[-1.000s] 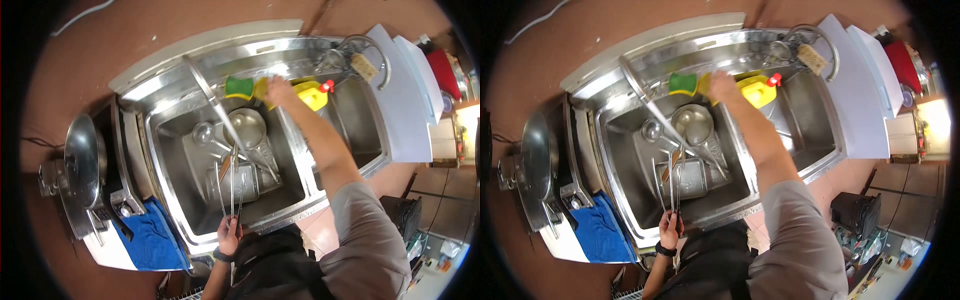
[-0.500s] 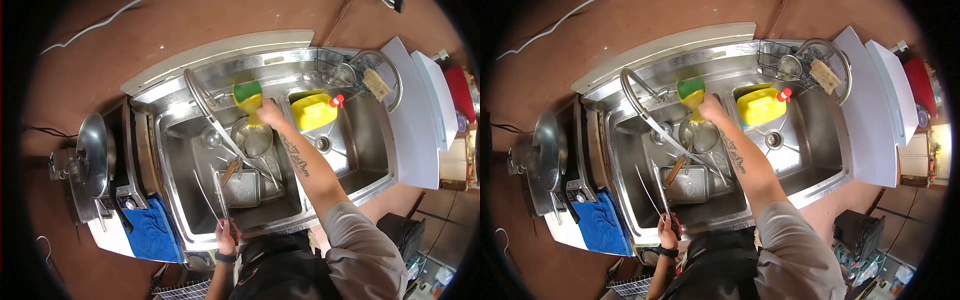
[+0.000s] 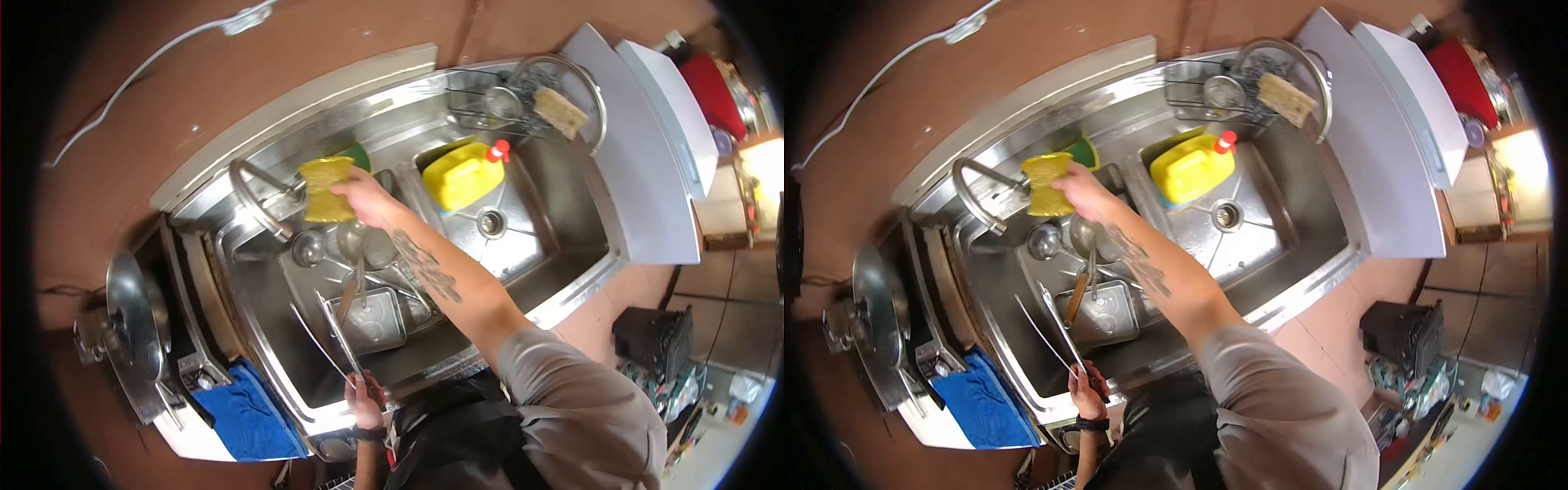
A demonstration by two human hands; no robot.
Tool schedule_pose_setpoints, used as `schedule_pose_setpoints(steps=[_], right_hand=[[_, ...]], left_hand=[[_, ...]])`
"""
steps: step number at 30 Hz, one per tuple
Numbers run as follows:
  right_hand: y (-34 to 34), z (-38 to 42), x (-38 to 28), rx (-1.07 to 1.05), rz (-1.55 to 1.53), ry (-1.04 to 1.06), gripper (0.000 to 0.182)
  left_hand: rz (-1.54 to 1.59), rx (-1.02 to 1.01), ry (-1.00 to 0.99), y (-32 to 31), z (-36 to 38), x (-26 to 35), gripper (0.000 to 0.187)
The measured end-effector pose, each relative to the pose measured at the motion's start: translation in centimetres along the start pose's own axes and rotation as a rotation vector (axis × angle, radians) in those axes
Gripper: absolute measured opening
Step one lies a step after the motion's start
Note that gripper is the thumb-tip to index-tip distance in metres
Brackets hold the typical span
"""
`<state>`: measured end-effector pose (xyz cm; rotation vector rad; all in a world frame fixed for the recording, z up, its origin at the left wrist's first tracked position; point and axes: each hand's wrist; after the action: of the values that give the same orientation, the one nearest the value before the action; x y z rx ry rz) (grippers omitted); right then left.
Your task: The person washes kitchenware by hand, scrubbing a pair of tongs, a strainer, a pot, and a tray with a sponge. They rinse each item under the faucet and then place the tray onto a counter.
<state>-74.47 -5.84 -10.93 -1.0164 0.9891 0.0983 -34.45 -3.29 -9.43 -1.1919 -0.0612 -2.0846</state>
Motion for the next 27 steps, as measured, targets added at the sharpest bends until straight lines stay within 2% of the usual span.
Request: schedule_pose_setpoints(steps=[3, 4, 5, 7, 8, 10, 12, 16, 23, 27], right_hand=[[7.0, 9.0, -1.7, 0.265, -0.231, 0.202, 0.034], [8.6, 12.0, -3.2, 0.564, -0.167, 0.221, 0.031], [13.6, 14.7, -3.2, 0.582, 0.018, 0.266, 0.031], [17.3, 17.2, -5.9, 0.759, 0.001, 0.430, 0.036], [19.7, 17.5, -6.7, 0.766, -0.003, 0.437, 0.036], [24.8, 16.8, -8.2, 0.689, -0.210, 0.286, 0.032], [25.3, 15.7, -10.9, 0.475, -0.361, 0.276, 0.034], [24.9, 14.7, -13.3, 0.659, -0.263, 0.133, 0.046], [24.6, 13.4, -13.9, 0.691, -0.032, 0.122, 0.038], [25.2, 13.1, -13.4, 0.725, -0.034, 0.115, 0.039]], left_hand=[[-0.043, -0.070, -0.024, -0.4, -1.1, 0.6, 0.025], [-0.045, -0.066, -0.013, -1.1, -1.3, 0.8, 0.026], [-0.046, -0.072, -0.008, -1.7, -1.4, 1.1, 0.026], [-0.077, -0.084, -0.005, -3.1, -2.0, 1.4, 0.026], [-0.091, -0.087, 0.007, -3.7, -2.2, 1.2, 0.027], [-0.117, -0.134, 0.007, -4.9, -2.8, 0.8, 0.024], [-0.144, -0.174, 0.012, -6.3, -3.0, 0.6, 0.021], [-0.206, -0.210, 0.006, -9.2, -3.4, 0.2, 0.023], [-0.195, -0.195, 0.039, -13.1, -4.1, -1.4, 0.023], [-0.229, -0.185, 0.050, -15.1, -4.3, -1.5, 0.023]])
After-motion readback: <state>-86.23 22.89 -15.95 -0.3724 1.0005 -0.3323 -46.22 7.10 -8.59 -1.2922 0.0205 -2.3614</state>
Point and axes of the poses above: each hand's wrist, its own z-axis away from the middle knuckle, its own y-axis out of the back of the hand, x = y × z, and after that the axes turned 13 degrees about -x, right-handed
